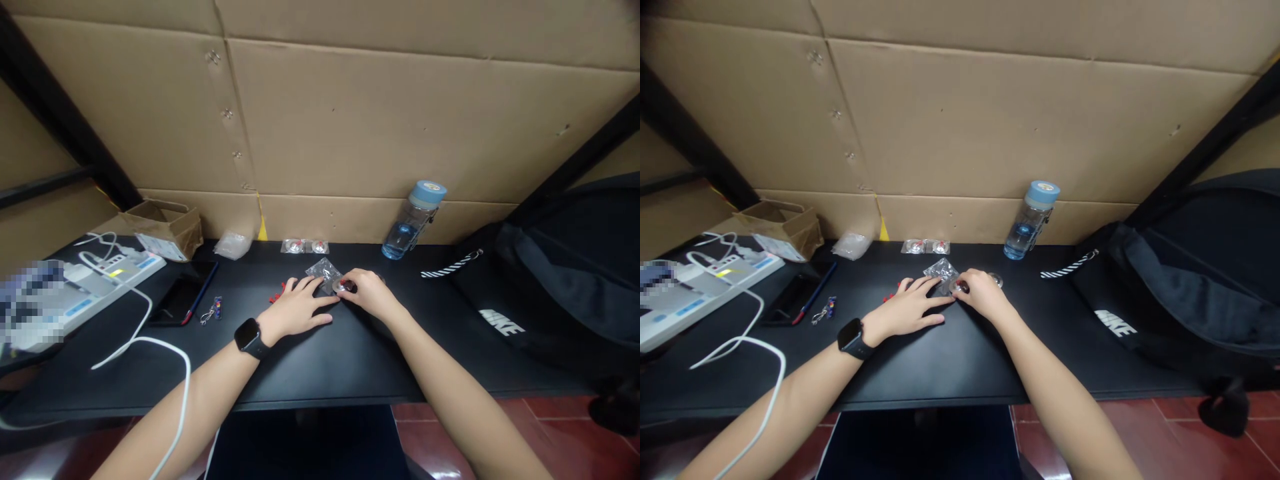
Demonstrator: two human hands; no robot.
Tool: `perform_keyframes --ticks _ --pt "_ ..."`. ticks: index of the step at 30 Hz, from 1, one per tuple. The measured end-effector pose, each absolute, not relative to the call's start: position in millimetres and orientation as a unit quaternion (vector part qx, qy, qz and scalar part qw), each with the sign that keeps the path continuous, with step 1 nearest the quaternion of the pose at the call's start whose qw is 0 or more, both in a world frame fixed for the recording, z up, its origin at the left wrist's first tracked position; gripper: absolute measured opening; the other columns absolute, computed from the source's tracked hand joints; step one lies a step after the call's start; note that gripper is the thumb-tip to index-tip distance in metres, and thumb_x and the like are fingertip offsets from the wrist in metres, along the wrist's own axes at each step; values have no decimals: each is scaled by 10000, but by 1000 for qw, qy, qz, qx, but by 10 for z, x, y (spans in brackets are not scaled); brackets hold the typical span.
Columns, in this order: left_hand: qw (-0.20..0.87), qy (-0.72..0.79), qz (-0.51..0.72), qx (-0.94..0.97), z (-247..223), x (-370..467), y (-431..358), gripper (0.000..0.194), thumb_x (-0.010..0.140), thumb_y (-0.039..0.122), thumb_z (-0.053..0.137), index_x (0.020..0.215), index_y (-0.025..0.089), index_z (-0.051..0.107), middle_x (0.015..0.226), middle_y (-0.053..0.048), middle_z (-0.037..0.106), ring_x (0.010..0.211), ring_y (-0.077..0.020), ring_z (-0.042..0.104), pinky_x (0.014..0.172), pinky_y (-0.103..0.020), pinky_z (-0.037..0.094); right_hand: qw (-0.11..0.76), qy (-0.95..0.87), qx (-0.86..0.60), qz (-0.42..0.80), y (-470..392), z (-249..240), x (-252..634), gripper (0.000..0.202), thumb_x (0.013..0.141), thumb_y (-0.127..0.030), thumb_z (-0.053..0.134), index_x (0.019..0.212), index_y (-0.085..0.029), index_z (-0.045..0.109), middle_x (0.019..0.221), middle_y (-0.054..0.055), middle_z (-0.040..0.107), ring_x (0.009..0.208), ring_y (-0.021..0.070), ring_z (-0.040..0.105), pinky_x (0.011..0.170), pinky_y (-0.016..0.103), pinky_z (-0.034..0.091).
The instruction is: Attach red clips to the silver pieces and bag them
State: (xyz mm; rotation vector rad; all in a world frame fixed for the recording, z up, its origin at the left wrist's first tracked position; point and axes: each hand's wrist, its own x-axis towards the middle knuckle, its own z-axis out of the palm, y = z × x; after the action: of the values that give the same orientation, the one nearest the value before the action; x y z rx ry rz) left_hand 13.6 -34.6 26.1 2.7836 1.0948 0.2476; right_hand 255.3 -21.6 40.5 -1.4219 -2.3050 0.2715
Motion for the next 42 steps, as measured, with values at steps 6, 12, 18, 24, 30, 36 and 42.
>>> perform_keyframes --ticks 6,12,18,24,30,36,42 --pt "66 360 91 926 239 129 -337 500 972 645 432 1438 477 508 1606 -115 348 1442 -394 331 1058 -626 294 224 -845 -452 177 -157 383 2732 149 851 -215 721 989 -231 774 999 44 759 868 191 699 792 290 523" --pt "74 355 101 926 250 125 -342 474 976 635 436 1416 486 526 1579 -112 382 1436 -371 348 1057 -626 299 226 -836 -487 114 -146 333 2650 48 846 -234 757 888 -257 765 974 29 745 891 198 678 784 301 492" --pt "80 359 101 924 250 122 -338 459 981 623 436 1405 482 538 1583 -107 372 1444 -372 335 1063 -631 293 221 -818 -523 86 -133 306 2573 107 789 -300 821 839 -255 738 873 6 724 824 176 641 718 273 442" --pt "85 353 96 927 241 106 -335 460 982 618 439 1411 482 532 1594 -107 361 1452 -372 327 1066 -635 296 210 -808 -538 113 -140 301 2600 151 792 -375 809 846 -265 720 827 -20 742 782 160 651 696 257 422" --pt "88 354 99 926 246 108 -335 467 978 624 445 1409 472 541 1606 -106 344 1451 -374 327 1077 -628 289 214 -790 -573 38 -182 322 2397 149 809 -334 771 787 -241 657 762 -22 728 751 165 651 725 274 403" --pt "87 355 116 923 247 107 -343 442 978 606 462 1383 466 569 1610 -87 342 1440 -372 344 1081 -601 294 238 -797 -549 80 -172 245 2381 82 838 -223 692 827 -244 613 780 -23 719 726 163 635 689 264 404" --pt "99 352 119 923 240 96 -340 442 964 574 517 1389 460 568 1624 -80 321 1433 -378 349 1086 -588 290 270 -781 -561 50 -82 179 2384 185 851 -296 712 792 -232 548 769 -5 642 716 171 581 656 264 383"
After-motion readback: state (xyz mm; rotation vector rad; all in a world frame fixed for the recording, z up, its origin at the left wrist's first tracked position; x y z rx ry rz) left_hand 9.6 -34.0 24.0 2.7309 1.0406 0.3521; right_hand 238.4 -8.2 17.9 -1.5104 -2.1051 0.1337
